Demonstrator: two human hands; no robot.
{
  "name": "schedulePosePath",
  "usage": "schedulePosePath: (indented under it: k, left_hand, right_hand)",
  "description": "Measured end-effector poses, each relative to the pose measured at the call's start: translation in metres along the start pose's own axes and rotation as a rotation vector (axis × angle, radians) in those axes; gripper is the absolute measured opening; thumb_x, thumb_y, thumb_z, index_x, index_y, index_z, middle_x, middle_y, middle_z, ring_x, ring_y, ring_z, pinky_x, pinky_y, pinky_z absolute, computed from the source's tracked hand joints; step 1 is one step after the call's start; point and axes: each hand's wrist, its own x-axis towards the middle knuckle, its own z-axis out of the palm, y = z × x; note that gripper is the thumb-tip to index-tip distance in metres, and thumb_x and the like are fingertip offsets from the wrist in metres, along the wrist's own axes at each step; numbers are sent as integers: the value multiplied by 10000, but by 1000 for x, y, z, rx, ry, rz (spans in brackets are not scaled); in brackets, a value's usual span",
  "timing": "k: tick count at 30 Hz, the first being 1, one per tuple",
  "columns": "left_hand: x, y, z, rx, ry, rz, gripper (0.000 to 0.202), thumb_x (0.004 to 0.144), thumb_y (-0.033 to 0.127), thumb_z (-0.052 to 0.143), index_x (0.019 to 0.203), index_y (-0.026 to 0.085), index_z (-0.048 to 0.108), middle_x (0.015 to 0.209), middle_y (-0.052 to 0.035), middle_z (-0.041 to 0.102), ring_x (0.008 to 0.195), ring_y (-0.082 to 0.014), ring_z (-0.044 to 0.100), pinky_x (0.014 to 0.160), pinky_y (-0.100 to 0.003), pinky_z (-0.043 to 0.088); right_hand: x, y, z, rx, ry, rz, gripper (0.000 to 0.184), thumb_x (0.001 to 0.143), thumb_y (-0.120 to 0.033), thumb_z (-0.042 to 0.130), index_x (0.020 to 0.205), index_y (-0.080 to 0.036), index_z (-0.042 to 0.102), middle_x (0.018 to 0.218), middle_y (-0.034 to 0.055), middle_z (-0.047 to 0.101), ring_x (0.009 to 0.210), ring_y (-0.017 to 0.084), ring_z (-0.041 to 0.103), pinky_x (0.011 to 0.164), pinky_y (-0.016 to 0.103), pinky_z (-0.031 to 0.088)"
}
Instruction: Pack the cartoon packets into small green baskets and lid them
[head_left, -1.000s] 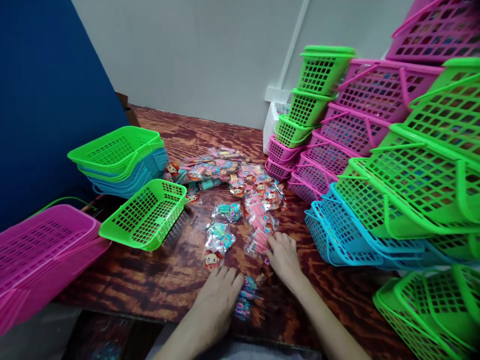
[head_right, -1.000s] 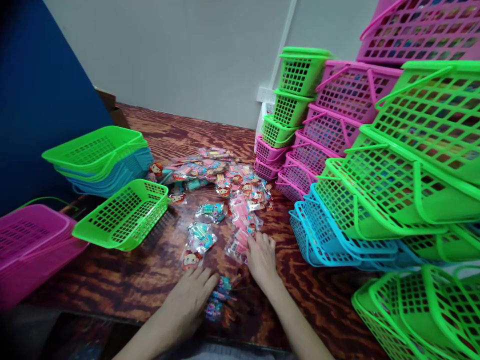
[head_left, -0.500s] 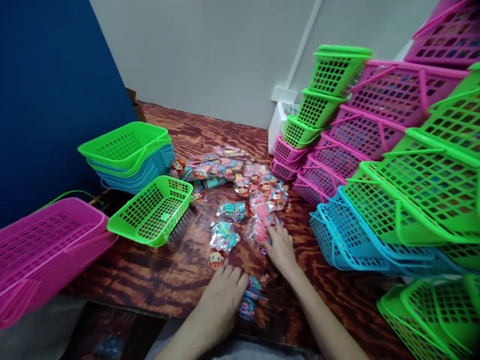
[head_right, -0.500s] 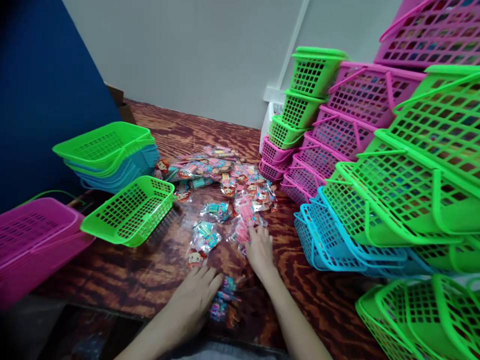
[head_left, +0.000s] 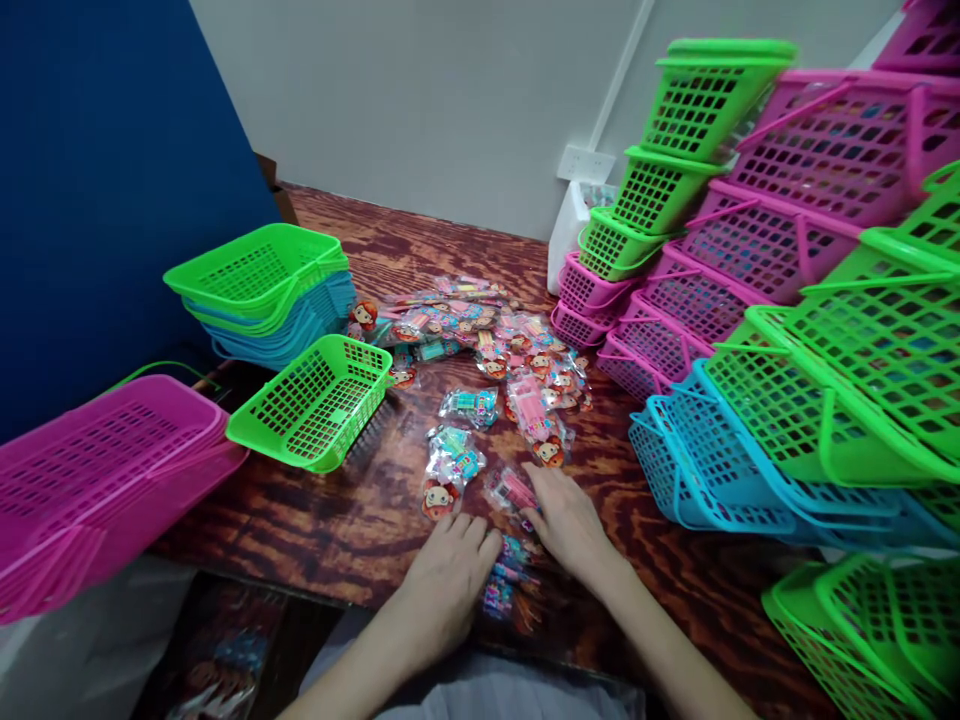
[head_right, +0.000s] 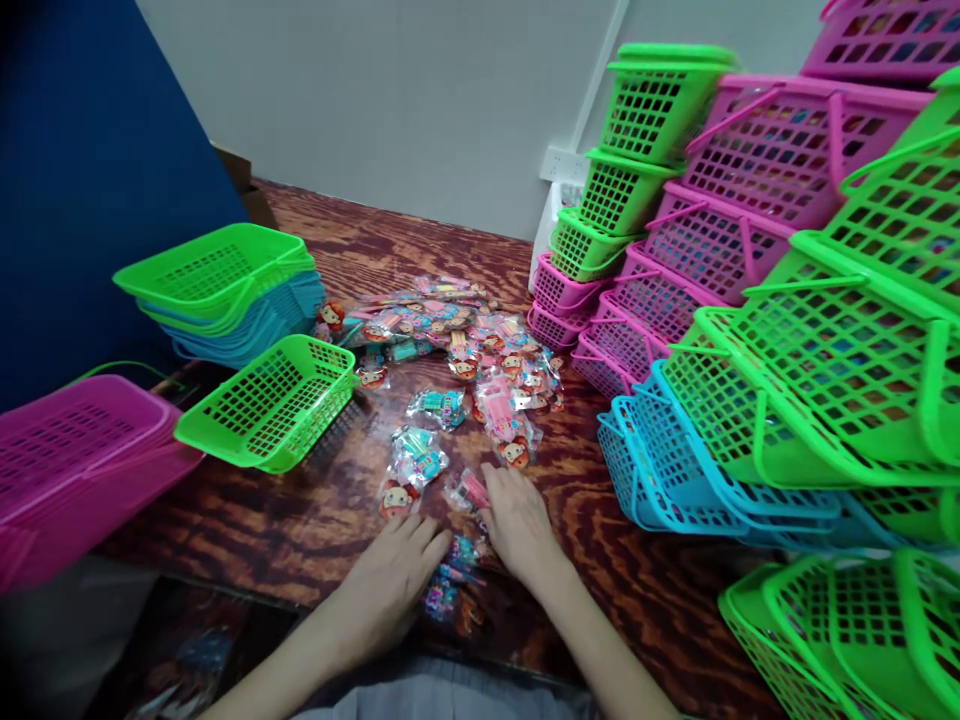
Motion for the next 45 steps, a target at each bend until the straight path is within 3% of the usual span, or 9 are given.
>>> schedulePosePath:
  k: [3,7,13,22,29,36,37,41,45]
  left_hand:
    - [0,0,1,10,12,-1,426,875,138,471,1300,159,487,1218,-107,546,1191,-270,458,1150,-451,246]
    - [3,1,-3,34,-10,-6,411,890,143,465,1299,168,494,1178,-105,566,1131,-267,502,1117,-466,300]
    - [-1,1,-6,58,14,80,440,886,155,524,1324,176,482,1320,-132,523,1295,-288,426,1187,-513,180]
    - [-10,-5,8,91,37,78,613,842,132,590,1420,238,413,1376,-118,479,1339,-297,410,1208,-551,123]
    - [1,2,-13,212,69,168,351,865,225,608,1205,173,542,1627,-180,105,1508,-379,-2,1189,-619,33]
    - [11,-5,-23,156,-67,232,362,895,186,507,1257,165,502,1373,-162,501,1342,-296,408,1210,-512,149]
    - [10,-6,-23,146,-69,221,384,892,183,508,1276,171,492,1354,-152,511,1324,-293,418,1207,-512,160]
    - [7,-6,-15,128,-54,209,471,901,193,499,1365,178,426,1421,-153,447,1349,-306,357,1201,-534,164]
    - [7,-6,-8,115,-71,181,444,905,224,497,1341,172,435,1411,-160,449,1306,-321,395,1193,-568,165]
  right_hand:
    - [-2,-6,-7,25,-8,10,182,872,-124,522,1041,-189,538,1029,83,614,983,255,576,869,371,464]
    - [-5,-20,-20,76,-88,76,66,901,-183,543,958,-205,518,996,61,588,898,225,604,751,324,461]
    - [-19,-22,-32,291,-356,62,293,879,-206,580,1170,-191,547,1118,82,635,1078,247,603,918,356,451]
    - [-32,-17,-35,369,-395,65,528,840,-120,499,1366,-165,501,1308,120,587,1232,251,525,1053,388,401]
    - [-35,-28,-28,314,-363,-28,445,847,-64,429,1239,-202,589,1141,86,653,1104,231,574,961,350,452]
    - [5,14,-36,689,-550,-134,259,881,-283,575,1101,-221,696,1043,24,726,967,200,657,872,290,492]
    - [18,26,-37,710,-519,-74,242,898,-325,560,1051,-213,711,991,15,735,930,194,665,842,281,501]
    - [78,59,-28,317,48,405,333,908,-338,542,1167,-158,648,1173,106,671,1107,249,588,961,348,444]
    - [121,59,-7,179,150,506,605,827,-343,648,1364,-121,482,1309,205,566,1239,341,469,1000,457,391]
